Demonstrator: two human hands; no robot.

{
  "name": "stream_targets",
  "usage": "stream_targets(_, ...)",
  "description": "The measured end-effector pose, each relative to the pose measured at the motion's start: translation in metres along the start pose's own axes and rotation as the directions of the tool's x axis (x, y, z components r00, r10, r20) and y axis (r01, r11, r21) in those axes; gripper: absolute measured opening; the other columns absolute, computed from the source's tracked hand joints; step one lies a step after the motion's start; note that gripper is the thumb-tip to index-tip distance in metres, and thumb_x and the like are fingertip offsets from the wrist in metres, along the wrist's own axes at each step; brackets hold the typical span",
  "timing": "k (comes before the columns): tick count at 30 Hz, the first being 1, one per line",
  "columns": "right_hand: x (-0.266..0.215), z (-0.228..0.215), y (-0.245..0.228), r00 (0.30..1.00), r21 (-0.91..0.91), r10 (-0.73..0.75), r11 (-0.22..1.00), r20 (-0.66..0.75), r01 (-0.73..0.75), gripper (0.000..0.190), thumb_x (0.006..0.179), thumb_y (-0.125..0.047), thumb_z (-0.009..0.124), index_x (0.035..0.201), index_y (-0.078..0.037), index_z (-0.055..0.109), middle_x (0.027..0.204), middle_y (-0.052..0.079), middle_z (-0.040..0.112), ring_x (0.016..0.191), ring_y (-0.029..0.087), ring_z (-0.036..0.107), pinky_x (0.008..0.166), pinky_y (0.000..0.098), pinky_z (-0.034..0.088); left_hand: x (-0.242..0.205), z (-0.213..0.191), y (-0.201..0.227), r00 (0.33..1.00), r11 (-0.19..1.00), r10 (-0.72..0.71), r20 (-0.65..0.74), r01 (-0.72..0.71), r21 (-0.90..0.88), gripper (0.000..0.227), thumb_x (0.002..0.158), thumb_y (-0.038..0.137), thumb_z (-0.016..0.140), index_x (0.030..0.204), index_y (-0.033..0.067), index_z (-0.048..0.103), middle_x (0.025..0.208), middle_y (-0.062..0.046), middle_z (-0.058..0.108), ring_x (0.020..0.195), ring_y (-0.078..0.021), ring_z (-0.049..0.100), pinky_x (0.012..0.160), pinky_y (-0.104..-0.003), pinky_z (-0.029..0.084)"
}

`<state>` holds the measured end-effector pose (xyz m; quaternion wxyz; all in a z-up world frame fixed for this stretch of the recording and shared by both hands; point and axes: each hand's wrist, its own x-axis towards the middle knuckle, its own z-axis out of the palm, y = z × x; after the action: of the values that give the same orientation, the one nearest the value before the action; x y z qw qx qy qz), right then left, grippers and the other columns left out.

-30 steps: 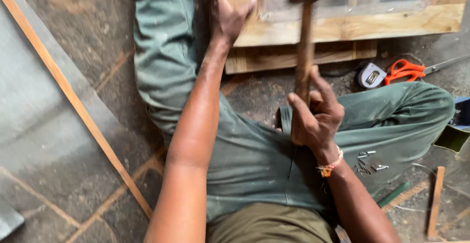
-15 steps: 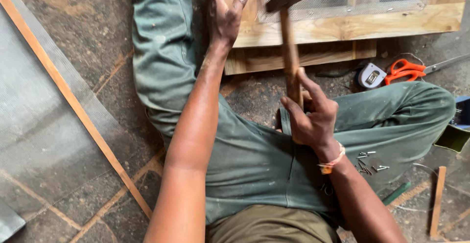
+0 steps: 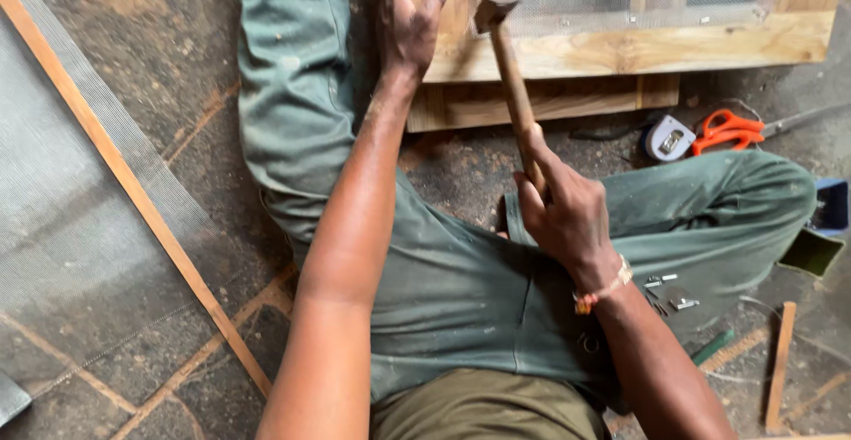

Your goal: The person is assembling a wooden screen frame by hammering nails to secure a mesh screen to the wooden frame. They repeatedly pick up nails and use a hammer to drive them into the frame, working on different sides of the frame.

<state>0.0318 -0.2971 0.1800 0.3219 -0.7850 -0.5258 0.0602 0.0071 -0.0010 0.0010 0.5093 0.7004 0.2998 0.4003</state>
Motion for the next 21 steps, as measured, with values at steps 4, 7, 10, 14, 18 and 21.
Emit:
stream_targets(4, -0.008, 0.001, -0.002, 0.994, -0.029, 0.003, 1.000, -0.109, -0.006, 0.053, 0.096, 0.000, 0.078, 0.144, 0.005, 0.057, 0.099, 0.021, 0.072, 0.074, 0.029, 0.073, 0.067, 0.0395, 0.058, -0.005, 0.001, -0.014, 1.000, 0.999, -0.023, 0.020, 0.023, 0.032, 0.086, 0.105, 0.055, 0.059, 0.163, 0.0003, 0.026, 0.166, -0.026, 0.044, 0.153, -0.0360, 0.042, 0.134, -0.049, 0.037)
stream_targets(7, -0.001, -0.001, -0.002, 0.996, -0.025, 0.009, 1.000, 0.088, -0.007, 0.053, 0.090, 0.001, 0.073, 0.141, 0.002, 0.060, 0.097, 0.019, 0.073, 0.079, 0.034, 0.072, 0.069, 0.0413, 0.058, -0.001, 0.004, -0.003, 0.985, 0.912, -0.122, 0.122, 0.160, -0.378, 0.097, 0.099, 0.057, 0.058, 0.161, -0.0001, 0.010, 0.157, -0.029, 0.044, 0.144, -0.0425, 0.054, 0.122, -0.051, 0.050)
stream_targets(10, 0.000, -0.002, -0.005, 0.999, -0.028, -0.029, 0.999, -0.043, 0.027, 0.054, 0.092, 0.001, 0.073, 0.144, -0.001, 0.058, 0.099, 0.020, 0.072, 0.079, 0.031, 0.073, 0.069, 0.0404, 0.058, -0.004, -0.002, 0.003, 0.999, 0.996, -0.035, -0.025, 0.036, 0.076, 0.085, 0.106, 0.051, 0.061, 0.163, -0.0013, 0.026, 0.166, -0.028, 0.040, 0.159, -0.0399, 0.038, 0.133, -0.048, 0.034)
stream_targets(14, -0.004, -0.005, -0.006, 0.999, -0.028, 0.041, 0.999, 0.012, -0.041, 0.052, 0.090, 0.002, 0.073, 0.138, -0.010, 0.059, 0.092, 0.019, 0.072, 0.078, 0.034, 0.072, 0.070, 0.0416, 0.058, 0.002, -0.001, 0.008, 0.998, 0.993, -0.060, -0.016, 0.061, 0.100, 0.083, 0.105, 0.049, 0.062, 0.162, -0.0001, 0.028, 0.166, -0.025, 0.040, 0.155, -0.0366, 0.037, 0.133, -0.045, 0.032)
stream_targets(18, -0.013, -0.013, -0.007, 0.988, 0.032, 0.147, 0.988, 0.055, -0.149, 0.062, 0.087, -0.003, 0.077, 0.146, -0.008, 0.057, 0.087, 0.020, 0.071, 0.072, 0.033, 0.070, 0.063, 0.0395, 0.056, -0.003, -0.003, 0.018, 0.994, 0.978, -0.003, -0.107, 0.026, 0.209, 0.086, 0.104, 0.046, 0.064, 0.165, 0.0005, 0.024, 0.172, -0.025, 0.026, 0.164, -0.0391, 0.019, 0.136, -0.046, 0.021)
stream_targets(21, -0.031, -0.025, -0.010, 0.942, 0.341, 0.311, 0.879, 0.123, -0.335, 0.064, 0.089, -0.006, 0.077, 0.149, -0.008, 0.054, 0.087, 0.013, 0.076, 0.068, 0.016, 0.069, 0.060, 0.0327, 0.054, 0.014, -0.002, 0.020, 0.988, 0.882, 0.040, -0.152, 0.037, 0.471, 0.086, 0.102, 0.045, 0.067, 0.163, 0.0015, 0.024, 0.170, -0.022, 0.030, 0.162, -0.0394, 0.023, 0.132, -0.048, 0.020)
